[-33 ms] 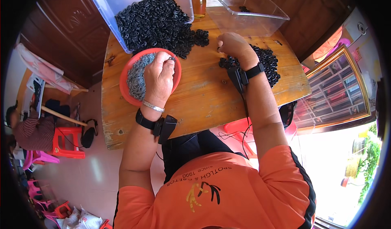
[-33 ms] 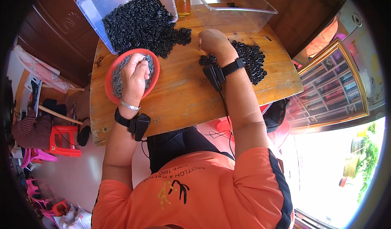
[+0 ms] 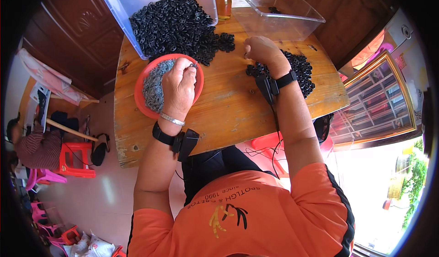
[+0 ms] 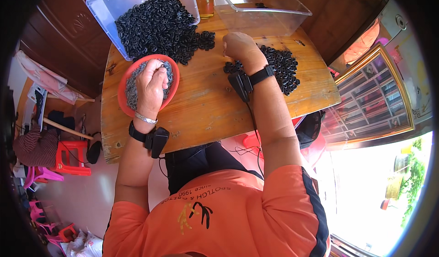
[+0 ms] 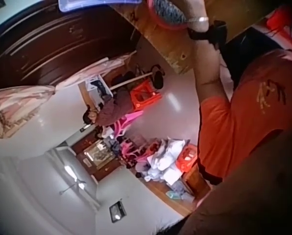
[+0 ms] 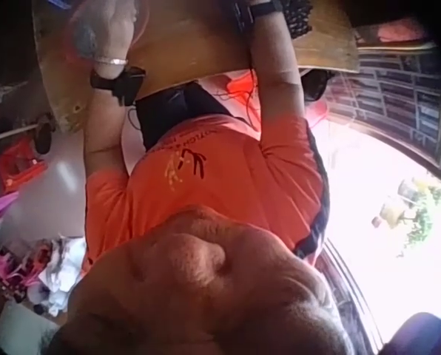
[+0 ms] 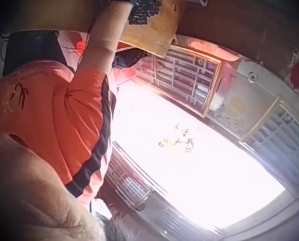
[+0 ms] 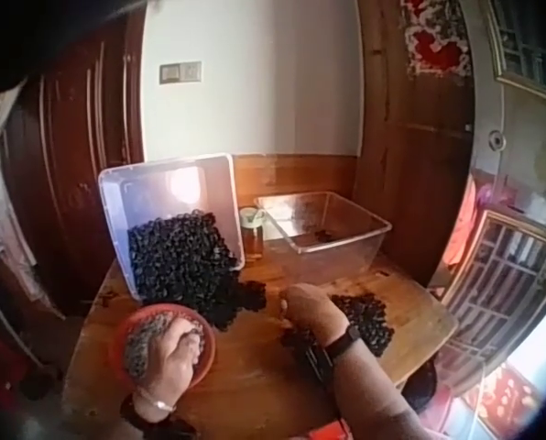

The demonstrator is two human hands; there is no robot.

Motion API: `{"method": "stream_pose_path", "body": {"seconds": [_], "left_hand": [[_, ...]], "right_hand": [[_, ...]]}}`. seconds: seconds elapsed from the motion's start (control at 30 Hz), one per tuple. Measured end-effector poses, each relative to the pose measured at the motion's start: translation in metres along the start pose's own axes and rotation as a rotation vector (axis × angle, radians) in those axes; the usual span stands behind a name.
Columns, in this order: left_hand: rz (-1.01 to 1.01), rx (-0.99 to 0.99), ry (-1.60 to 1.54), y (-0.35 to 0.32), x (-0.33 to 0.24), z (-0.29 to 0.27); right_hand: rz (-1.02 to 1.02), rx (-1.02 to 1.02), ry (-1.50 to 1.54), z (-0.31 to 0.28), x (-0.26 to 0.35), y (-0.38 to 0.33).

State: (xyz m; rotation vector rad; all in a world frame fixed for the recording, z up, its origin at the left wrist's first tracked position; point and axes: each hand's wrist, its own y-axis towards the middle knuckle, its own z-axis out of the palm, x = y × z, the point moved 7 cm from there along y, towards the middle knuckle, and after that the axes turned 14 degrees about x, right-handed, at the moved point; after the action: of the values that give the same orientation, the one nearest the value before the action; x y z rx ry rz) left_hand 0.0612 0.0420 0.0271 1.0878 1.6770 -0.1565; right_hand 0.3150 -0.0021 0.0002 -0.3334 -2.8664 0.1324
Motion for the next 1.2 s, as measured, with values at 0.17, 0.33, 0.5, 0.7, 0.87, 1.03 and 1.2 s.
{"method": "stream_pose_path", "body": {"seconds": [0.17,0.33,0.5,0.7,0.87,1.03,1.2], "left_hand": [[-0.017,0.013,-0.038,0.002,0.000,0.001],[-0.061,0.021,-0.195,0.000,-0.001,0.004],[-0.117,0.118,-0.561,-0.003,0.004,0.014],[-0.028,0.082,-0.580,-0.001,0.004,0.009],[-0.021,0.051,-0.617,0.000,0.004,0.003],[-0.024,0.003,-0.692,0.002,0.006,0.000],[-0.057,-0.003,-0.658,0.002,0.008,-0.002]], "right_hand": [[-0.019,-0.024,-0.009,-0.004,0.006,-0.001],[-0.287,0.018,0.923,-0.009,0.043,-0.004],[-0.608,0.127,1.398,-0.001,0.105,-0.013],[-0.668,0.079,1.410,0.006,0.124,-0.016],[-0.576,0.114,1.338,0.006,0.125,-0.015],[-0.573,0.206,1.336,0.009,0.119,-0.013],[-0.570,0.270,1.481,0.013,0.120,-0.014]]}}
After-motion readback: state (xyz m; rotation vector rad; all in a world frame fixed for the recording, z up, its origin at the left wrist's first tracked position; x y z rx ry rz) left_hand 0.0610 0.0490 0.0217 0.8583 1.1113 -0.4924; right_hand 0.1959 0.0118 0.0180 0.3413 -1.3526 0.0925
